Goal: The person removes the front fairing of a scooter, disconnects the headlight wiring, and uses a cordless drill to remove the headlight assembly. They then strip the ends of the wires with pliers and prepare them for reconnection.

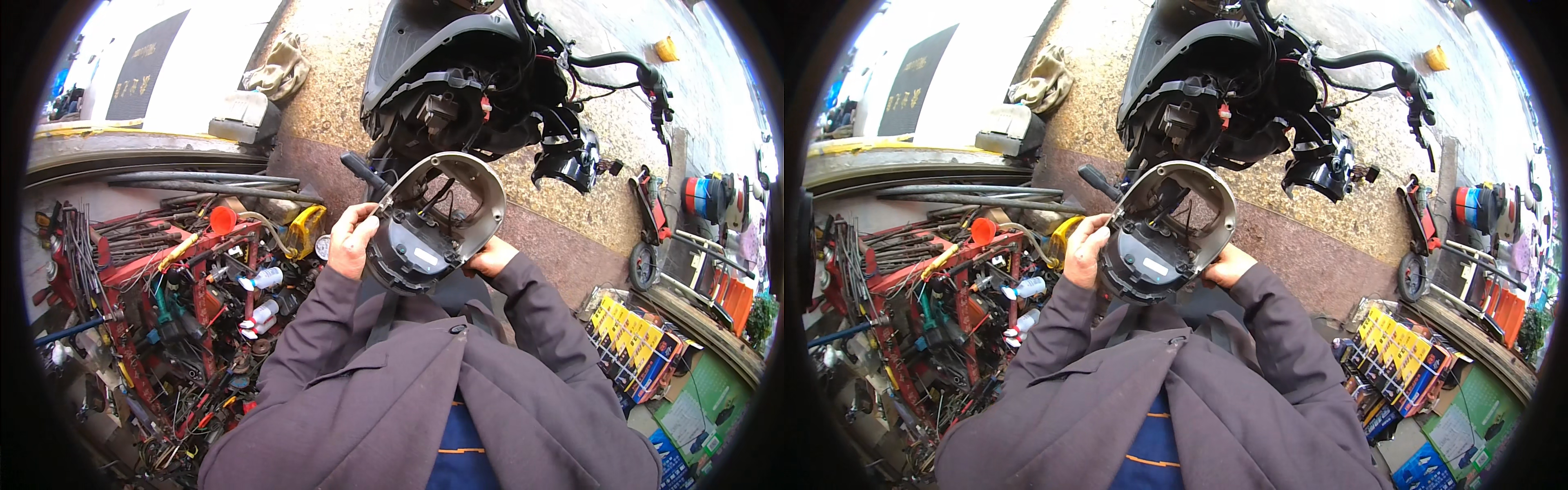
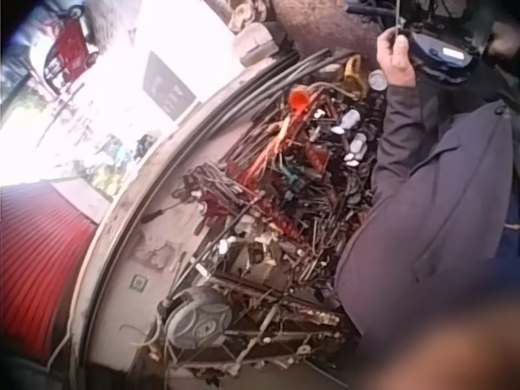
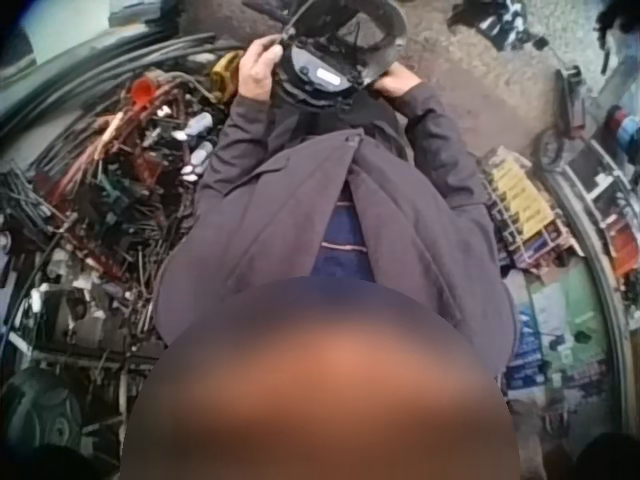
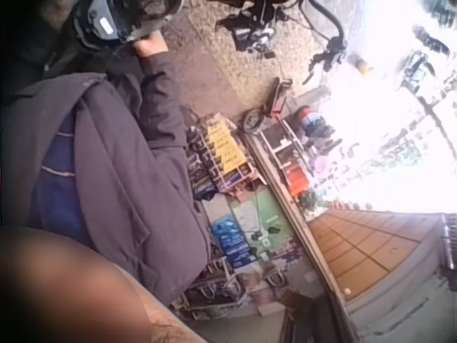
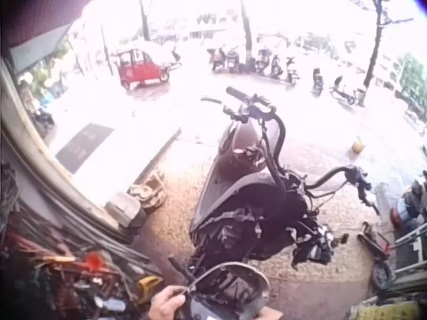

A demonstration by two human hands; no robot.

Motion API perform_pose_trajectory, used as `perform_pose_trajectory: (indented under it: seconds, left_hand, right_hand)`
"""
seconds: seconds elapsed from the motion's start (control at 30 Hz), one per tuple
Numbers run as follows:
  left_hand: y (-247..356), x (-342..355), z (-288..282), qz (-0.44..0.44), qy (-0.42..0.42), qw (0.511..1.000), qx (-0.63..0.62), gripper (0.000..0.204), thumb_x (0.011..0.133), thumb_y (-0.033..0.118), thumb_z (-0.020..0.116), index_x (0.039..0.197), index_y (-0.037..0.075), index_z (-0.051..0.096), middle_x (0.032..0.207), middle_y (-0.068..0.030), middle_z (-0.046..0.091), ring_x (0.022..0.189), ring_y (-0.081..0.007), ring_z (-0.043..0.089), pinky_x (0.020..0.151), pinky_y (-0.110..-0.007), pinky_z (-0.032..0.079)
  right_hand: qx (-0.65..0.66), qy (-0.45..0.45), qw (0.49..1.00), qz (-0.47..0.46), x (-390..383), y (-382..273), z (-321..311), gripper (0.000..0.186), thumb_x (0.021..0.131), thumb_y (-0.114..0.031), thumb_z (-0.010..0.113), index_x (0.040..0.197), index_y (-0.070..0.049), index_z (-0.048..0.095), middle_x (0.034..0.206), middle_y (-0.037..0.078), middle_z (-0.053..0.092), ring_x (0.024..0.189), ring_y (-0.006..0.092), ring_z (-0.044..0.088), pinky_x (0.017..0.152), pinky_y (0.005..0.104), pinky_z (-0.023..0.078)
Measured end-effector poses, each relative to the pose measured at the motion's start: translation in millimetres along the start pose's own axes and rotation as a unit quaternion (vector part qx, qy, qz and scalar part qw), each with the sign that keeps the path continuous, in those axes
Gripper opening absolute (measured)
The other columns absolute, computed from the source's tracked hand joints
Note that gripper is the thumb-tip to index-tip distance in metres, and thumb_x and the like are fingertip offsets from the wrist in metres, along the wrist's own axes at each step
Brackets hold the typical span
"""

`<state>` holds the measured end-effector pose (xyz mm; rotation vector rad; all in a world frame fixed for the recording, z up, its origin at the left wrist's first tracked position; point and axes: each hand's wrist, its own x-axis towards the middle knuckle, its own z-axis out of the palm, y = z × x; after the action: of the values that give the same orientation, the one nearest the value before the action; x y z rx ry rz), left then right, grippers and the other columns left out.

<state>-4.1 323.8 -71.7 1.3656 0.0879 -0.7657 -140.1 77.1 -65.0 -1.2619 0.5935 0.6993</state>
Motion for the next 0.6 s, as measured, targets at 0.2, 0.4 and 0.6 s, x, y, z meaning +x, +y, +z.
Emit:
perform_pose_trajectory:
  seconds: [0.2, 0.4, 0.6]
  left_hand:
    - [10.0, -6.7, 8.6, 0.033, 0.01, 0.996, 0.084, 0.035, 0.088, 0.015, 0.061, 0.117, -0.004, 0.059, 0.104, -0.0071, 0.064, 0.09, -0.011, 0.057, 0.083, -0.025, 0.046]
    - [12.7, -9.3, 12.9, 0.059, 0.01, 0.993, 0.106, 0.032, 0.087, 0.013, 0.064, 0.114, -0.002, 0.061, 0.098, -0.0041, 0.065, 0.083, -0.0087, 0.055, 0.077, -0.024, 0.047]
    - [11.6, -4.0, 10.6, 0.044, 0.005, 0.998, 0.05, 0.026, 0.089, 0.012, 0.063, 0.111, -0.001, 0.062, 0.096, -0.0021, 0.064, 0.082, -0.0068, 0.055, 0.077, -0.022, 0.046]
  right_hand:
    - [-0.024, 0.011, 0.999, -0.022, 3.1, 5.2, -0.6, 0.039, 0.079, -0.005, 0.062, 0.117, -0.001, 0.061, 0.081, 0.005, 0.063, 0.067, 0.014, 0.059, 0.057, 0.0293, 0.049]
    - [-0.079, 0.015, 0.997, -0.014, 10.2, 11.3, -8.1, 0.029, 0.078, -0.004, 0.061, 0.107, 0.001, 0.065, 0.083, 0.009, 0.066, 0.074, 0.0164, 0.065, 0.062, 0.0327, 0.054]
    - [-0.032, 0.021, 0.999, -0.025, 4.8, 3.2, -2.3, 0.035, 0.079, -0.002, 0.059, 0.113, 0.0, 0.062, 0.082, 0.008, 0.063, 0.07, 0.0161, 0.062, 0.059, 0.0306, 0.051]
